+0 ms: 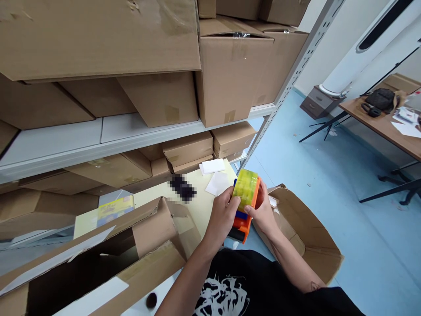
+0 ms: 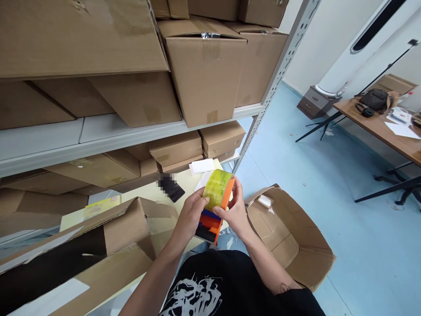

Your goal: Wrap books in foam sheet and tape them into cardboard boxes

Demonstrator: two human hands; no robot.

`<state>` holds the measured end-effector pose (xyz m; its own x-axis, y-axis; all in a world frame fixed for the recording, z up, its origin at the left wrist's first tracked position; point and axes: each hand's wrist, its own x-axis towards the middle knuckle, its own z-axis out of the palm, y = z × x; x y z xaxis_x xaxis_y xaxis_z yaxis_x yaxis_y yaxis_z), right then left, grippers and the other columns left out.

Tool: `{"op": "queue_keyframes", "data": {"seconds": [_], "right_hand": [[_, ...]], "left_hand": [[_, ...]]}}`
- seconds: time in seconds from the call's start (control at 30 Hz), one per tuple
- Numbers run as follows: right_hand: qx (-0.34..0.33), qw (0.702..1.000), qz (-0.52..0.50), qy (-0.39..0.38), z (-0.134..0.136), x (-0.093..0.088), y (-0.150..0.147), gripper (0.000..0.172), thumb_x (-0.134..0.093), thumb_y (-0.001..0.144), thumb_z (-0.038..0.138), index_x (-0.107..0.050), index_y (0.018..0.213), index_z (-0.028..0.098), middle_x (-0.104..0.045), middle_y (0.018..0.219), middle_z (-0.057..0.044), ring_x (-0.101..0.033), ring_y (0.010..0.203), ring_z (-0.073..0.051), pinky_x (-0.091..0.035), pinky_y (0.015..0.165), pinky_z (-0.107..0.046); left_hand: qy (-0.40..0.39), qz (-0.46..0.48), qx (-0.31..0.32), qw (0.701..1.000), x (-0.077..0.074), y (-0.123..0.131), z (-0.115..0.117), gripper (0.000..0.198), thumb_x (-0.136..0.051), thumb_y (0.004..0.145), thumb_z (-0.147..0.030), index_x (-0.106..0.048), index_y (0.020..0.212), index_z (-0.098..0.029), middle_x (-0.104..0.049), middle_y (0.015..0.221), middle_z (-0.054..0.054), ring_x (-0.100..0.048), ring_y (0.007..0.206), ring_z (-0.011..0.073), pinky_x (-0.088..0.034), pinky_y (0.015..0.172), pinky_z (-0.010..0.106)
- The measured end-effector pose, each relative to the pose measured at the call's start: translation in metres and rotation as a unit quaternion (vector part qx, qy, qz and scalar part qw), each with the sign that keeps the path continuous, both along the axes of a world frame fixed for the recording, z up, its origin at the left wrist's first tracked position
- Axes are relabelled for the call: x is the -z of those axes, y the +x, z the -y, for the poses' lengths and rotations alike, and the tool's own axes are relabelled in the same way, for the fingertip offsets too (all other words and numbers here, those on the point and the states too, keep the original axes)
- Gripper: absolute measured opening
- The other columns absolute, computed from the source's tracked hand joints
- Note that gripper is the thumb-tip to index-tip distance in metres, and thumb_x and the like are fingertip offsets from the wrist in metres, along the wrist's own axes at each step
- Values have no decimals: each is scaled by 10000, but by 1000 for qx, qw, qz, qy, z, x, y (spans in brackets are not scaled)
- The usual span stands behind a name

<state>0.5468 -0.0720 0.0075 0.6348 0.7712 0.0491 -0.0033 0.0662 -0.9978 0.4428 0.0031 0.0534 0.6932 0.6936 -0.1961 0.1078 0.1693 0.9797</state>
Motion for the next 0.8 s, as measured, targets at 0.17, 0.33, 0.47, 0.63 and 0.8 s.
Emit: {"op": "queue_keyframes", "data": {"seconds": [0.17, 0.33, 0.47, 0.63, 0.8], "right_hand": [[1, 1000, -15, 4, 0, 0, -1, 1071, -762, 540, 623, -273, 1411, 237, -412, 1406, -139, -383, 1309, -321, -404, 1034, -480], [-5, 1000, -5, 10, 0, -3, 0, 1039, -764, 559, 597, -276, 1405, 241, -408, 1407, -141, -380, 1309, -321, -404, 1028, -492], [6, 1000, 11, 6, -1, -3, -2, 1060, -767, 552, 596, -257, 1413, 246, -364, 1435, -140, -349, 1330, -319, -404, 1032, -487], [10, 1000, 0, 11, -3, -3, -5, 1072, -763, 547, 605, -252, 1416, 238, -375, 1425, -144, -366, 1318, -323, -407, 1030, -483], [17, 1000, -7, 4, -6, -1, -8, 1097, -757, 548, 608, -216, 1433, 250, -358, 1434, -136, -397, 1292, -321, -401, 1035, -486]], "left_hand": [[-18, 22, 6, 1000, 0, -2, 0, 119, -391, 784, -205, -483, 711, -185, -466, 637, -35, -436, 629, 121, -361, 600, 220], [-19, 39, 17, 999, 0, -3, -1, 195, -439, 850, -334, -520, 763, -180, -517, 697, -18, -473, 679, 134, -382, 633, 226], [-2, 31, 6, 999, 0, -2, -1, 220, -432, 854, -349, -528, 758, -175, -524, 697, -9, -476, 667, 138, -395, 636, 235], [9, 24, 8, 1000, 1, -2, -2, 120, -418, 792, -239, -504, 729, -184, -472, 644, -30, -440, 622, 127, -397, 638, 236], [1, 23, 6, 1000, 2, -3, -5, 107, -400, 753, -225, -498, 729, -190, -456, 629, -36, -433, 620, 130, -391, 644, 240]]}}
